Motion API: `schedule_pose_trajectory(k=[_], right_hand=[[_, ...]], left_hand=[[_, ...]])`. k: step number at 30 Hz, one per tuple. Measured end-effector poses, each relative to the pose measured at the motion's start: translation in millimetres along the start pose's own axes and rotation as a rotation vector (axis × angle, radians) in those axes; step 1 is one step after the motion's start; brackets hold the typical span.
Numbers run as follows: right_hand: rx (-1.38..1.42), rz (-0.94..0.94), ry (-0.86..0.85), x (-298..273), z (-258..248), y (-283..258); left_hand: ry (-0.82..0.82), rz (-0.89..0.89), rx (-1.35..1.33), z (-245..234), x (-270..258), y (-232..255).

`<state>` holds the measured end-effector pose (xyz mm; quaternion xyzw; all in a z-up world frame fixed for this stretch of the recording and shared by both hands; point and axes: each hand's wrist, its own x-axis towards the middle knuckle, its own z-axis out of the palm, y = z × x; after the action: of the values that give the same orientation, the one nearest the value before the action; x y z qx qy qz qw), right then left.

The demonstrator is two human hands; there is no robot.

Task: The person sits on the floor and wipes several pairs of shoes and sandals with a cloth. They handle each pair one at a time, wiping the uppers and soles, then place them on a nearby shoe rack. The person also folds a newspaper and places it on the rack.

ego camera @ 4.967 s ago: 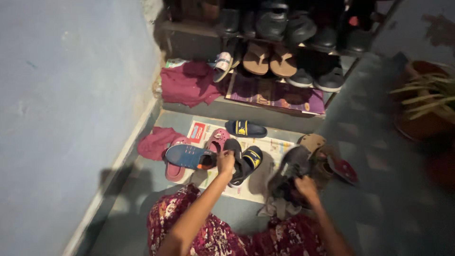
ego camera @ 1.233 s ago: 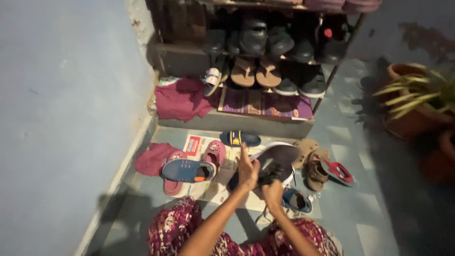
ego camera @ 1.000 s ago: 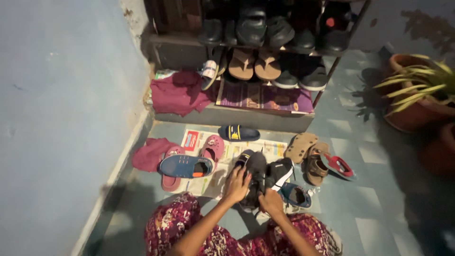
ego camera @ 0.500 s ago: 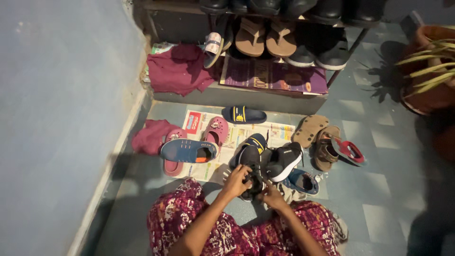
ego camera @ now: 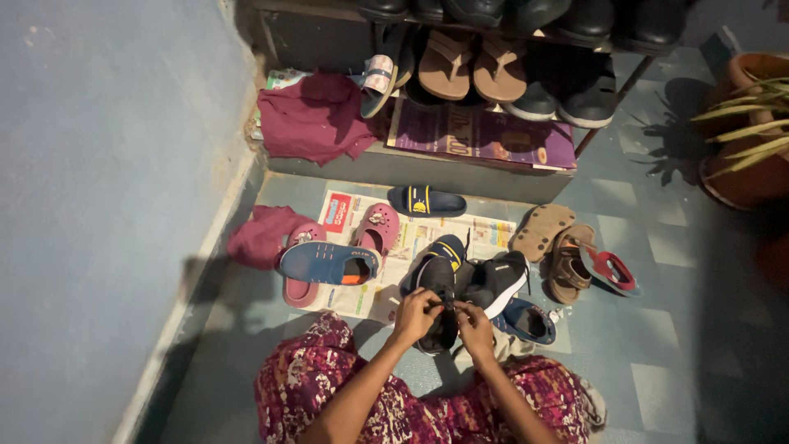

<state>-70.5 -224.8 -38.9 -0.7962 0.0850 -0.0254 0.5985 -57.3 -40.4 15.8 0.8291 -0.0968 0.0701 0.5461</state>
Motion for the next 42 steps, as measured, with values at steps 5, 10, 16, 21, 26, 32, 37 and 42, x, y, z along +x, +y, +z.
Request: schedule_pose_trajectory(k=[5, 10, 16, 21, 26, 32, 37, 42], right_hand=[[-0.071, -0.113, 0.059, -7, 5, -31], [-0.292, -0.192, 0.058, -17, 0, -74], [-0.543, -0.325, 0.077, -26, 3, -93], [-0.582, -0.325, 0.07, -23, 8, -95], [-0.52, -0.265, 0.051, -19, 7, -91], [-0.494, -0.26, 0.017, -14, 8, -88], [-0.459, -0.252, -0.008, -11, 4, -87], [-0.439, -0.204, -0.117, -7, -9, -93]], left_hand=[[-0.001, -0.071, -0.069, 13, 0, -20], [-0.016, -0.226, -0.112, 20, 3, -39], [-0.021, -0.195, -0.055, 28, 6, -52], [-0.031, -0.267, -0.137, 32, 6, -58], [-0.055, -0.366, -0.369, 44, 14, -74], [-0.076, -0.529, -0.606, 48, 15, -83], [-0.065, -0.679, -0.612, 44, 13, -79], [0.009, -0.75, -0.712, 51, 16, -86]])
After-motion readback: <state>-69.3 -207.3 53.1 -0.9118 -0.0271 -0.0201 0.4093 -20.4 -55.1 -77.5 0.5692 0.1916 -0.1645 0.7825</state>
